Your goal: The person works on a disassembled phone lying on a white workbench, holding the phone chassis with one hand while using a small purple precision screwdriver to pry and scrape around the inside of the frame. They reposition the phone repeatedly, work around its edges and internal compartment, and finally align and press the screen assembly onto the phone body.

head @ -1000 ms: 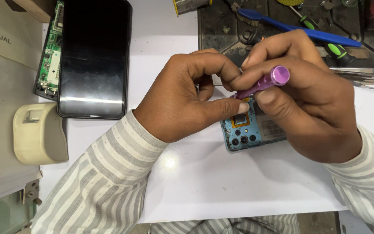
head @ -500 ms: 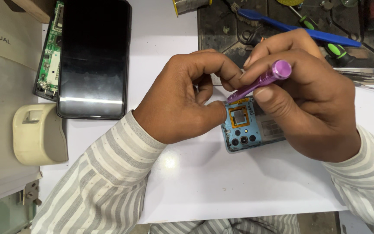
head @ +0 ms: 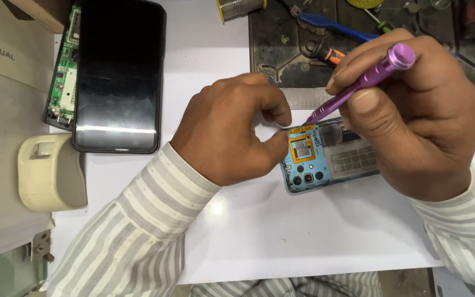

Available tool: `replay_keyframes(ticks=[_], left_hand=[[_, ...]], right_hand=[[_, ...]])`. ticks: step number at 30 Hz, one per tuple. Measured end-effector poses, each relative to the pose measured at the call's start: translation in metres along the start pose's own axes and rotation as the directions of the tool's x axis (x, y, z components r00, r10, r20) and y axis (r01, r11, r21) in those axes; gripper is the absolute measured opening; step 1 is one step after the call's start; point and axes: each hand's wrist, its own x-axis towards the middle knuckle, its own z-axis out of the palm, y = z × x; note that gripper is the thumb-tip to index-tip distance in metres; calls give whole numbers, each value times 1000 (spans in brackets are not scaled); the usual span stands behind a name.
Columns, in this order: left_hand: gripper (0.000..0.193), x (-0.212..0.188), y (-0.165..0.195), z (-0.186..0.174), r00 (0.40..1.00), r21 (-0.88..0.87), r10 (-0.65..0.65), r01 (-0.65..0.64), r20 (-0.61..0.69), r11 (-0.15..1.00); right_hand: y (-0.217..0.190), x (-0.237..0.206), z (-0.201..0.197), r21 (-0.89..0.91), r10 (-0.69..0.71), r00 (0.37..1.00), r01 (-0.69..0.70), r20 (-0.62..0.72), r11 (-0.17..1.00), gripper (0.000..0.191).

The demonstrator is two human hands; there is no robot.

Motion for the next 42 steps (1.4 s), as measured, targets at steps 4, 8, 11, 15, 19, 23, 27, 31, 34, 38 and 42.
replay_keyframes(ticks=[4, 8, 11, 15, 19, 23, 27, 31, 34, 38, 42], left_hand=[[11, 0, 6, -1, 998, 166, -26, 16, 58, 986], [6, 1, 13, 1, 997, 295, 49, -65, 61, 953], [12, 1, 17, 3, 994, 353, 78, -98, 71, 930], [15, 0, 21, 5, 987, 401, 148, -159, 59, 902], [16, 0, 23, 7, 982, 437, 170, -188, 82, 880], [13, -2, 25, 13, 974, 537, 213, -221, 78, 814], [14, -1, 23, 18, 977, 597, 189, -210, 99, 774], [18, 0, 20, 19, 979, 582, 161, -201, 122, 788], [22, 0, 20, 19, 979, 564, 136, -197, 149, 802], [23, -1, 20, 21, 978, 558, 122, -198, 170, 806], [21, -2, 18, 22, 979, 558, 126, -197, 163, 806]], right_hand=[[1, -1, -3, -68, -44, 999, 43, -14, 997, 21], [4, -3, -7, -22, -4, 999, 3, -50, 1000, 20], [7, -4, -10, -49, -8, 998, 5, -65, 999, 19], [9, -5, -12, -67, -30, 997, 25, -69, 997, 18], [8, -6, -13, -65, -23, 996, 17, -86, 998, 17], [7, -4, -14, -85, -18, 996, 11, -84, 996, 17], [7, -3, -13, -78, -12, 996, 4, -92, 997, 17], [8, -3, -13, -104, -19, 995, 9, -96, 995, 14], [10, -4, -14, -132, -33, 996, 21, -89, 991, 15], [13, -3, -16, -205, -38, 997, 22, -72, 979, 13], [13, -3, -15, -140, -40, 996, 29, -76, 990, 15]])
